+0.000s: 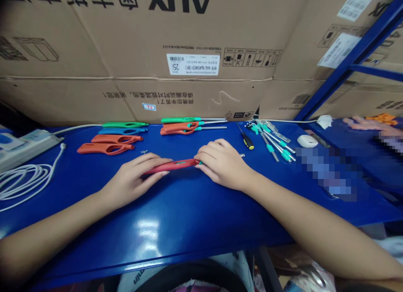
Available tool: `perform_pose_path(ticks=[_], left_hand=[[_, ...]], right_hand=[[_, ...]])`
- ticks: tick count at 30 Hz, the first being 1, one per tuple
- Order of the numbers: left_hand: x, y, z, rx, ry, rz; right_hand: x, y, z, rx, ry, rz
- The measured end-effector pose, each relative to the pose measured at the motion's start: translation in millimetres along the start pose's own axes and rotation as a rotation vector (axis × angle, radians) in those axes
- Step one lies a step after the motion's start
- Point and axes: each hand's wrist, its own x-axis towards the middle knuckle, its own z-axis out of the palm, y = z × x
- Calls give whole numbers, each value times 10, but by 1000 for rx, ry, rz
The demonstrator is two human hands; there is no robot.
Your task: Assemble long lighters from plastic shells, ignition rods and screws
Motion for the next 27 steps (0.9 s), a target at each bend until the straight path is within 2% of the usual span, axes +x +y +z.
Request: perform_pose_path(ticks=[5, 9, 13, 17, 21, 27], left_hand=[[-18, 67, 22, 2, -10, -3], [-44, 120, 44, 103, -45, 14], [-53, 159, 39, 167, -60, 40], [-44, 133, 10, 192, -55, 32], [-38, 82, -14, 185, -40, 2], [-43, 82, 1, 149, -33, 36]], right_hand=[[-4, -74, 24, -24, 7, 13], [9, -166, 47, -20, -16, 13], [19, -229, 84, 17, 19, 28], [17, -152, 62, 84, -16, 97], [5, -7, -27, 58, -42, 132], [1, 34, -41, 65, -56, 2]])
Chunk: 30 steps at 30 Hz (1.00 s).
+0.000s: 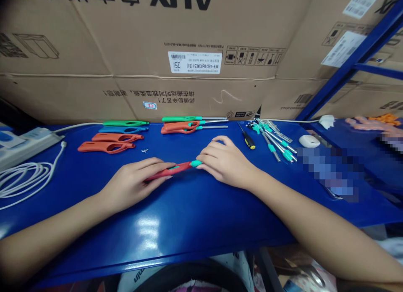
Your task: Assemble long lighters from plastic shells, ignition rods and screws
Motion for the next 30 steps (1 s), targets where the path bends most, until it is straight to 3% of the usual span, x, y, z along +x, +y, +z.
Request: perform_pose_path(ticks=[13, 21, 25, 30], left_hand=[[-7, 97, 23, -239, -2, -97], [-46, 139, 29, -71, 64, 18], [-25, 108, 38, -7, 35, -5], [18, 49, 73, -4, -87, -153]], right_hand=[[-20, -192, 132, -33, 32, -31], [-28, -211, 144, 7, 8, -18], [-7, -181, 145, 93, -69, 87], [1, 23, 93, 302, -213, 294]])
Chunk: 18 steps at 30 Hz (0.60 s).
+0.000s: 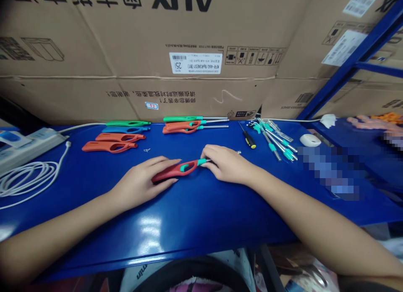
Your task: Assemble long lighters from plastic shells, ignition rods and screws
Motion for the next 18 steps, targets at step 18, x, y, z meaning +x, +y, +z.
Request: perform_pose_path(ticks=[18], left_hand=[[10, -234, -63, -158, 26, -18]], right_hand=[[-7, 342, -52, -266, -32, -108]])
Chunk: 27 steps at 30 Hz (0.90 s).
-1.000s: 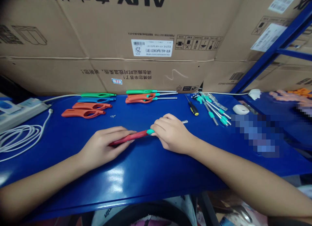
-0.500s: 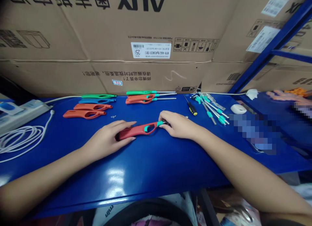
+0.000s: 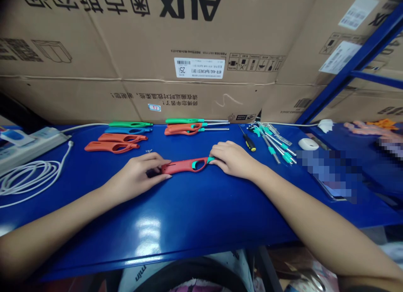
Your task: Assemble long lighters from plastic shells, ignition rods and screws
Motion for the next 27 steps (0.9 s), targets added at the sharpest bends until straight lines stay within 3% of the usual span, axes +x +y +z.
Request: perform_pose_path(ticks=[4, 11, 14, 16, 18, 20, 23, 25, 27], left_hand=[[7, 35, 1, 26, -38, 49], [31, 95, 3, 65, -39, 11], [38, 76, -11, 105, -55, 15], [43, 65, -26, 128, -71, 16], [44, 60, -38, 141, -79, 17], [41, 62, -46, 146, -77, 12], [34, 68, -47, 149, -72, 2], [32, 69, -48, 151, -68, 4], [33, 70, -53, 157, -69, 1]], right_hand=[[-2, -27, -16, -45, -12, -23], [-5, -230, -152, -62, -98, 129], [-23, -220, -202, 18, -101, 76], [-28, -168, -211, -10, -86, 121], [-31, -103, -206, -136, -56, 279], [-41, -36, -200, -286, -55, 523], [-72, 65, -207, -366, -169, 887], [-94, 130, -227, -328, -254, 1003], [-106, 180, -261, -287, -288, 1026]])
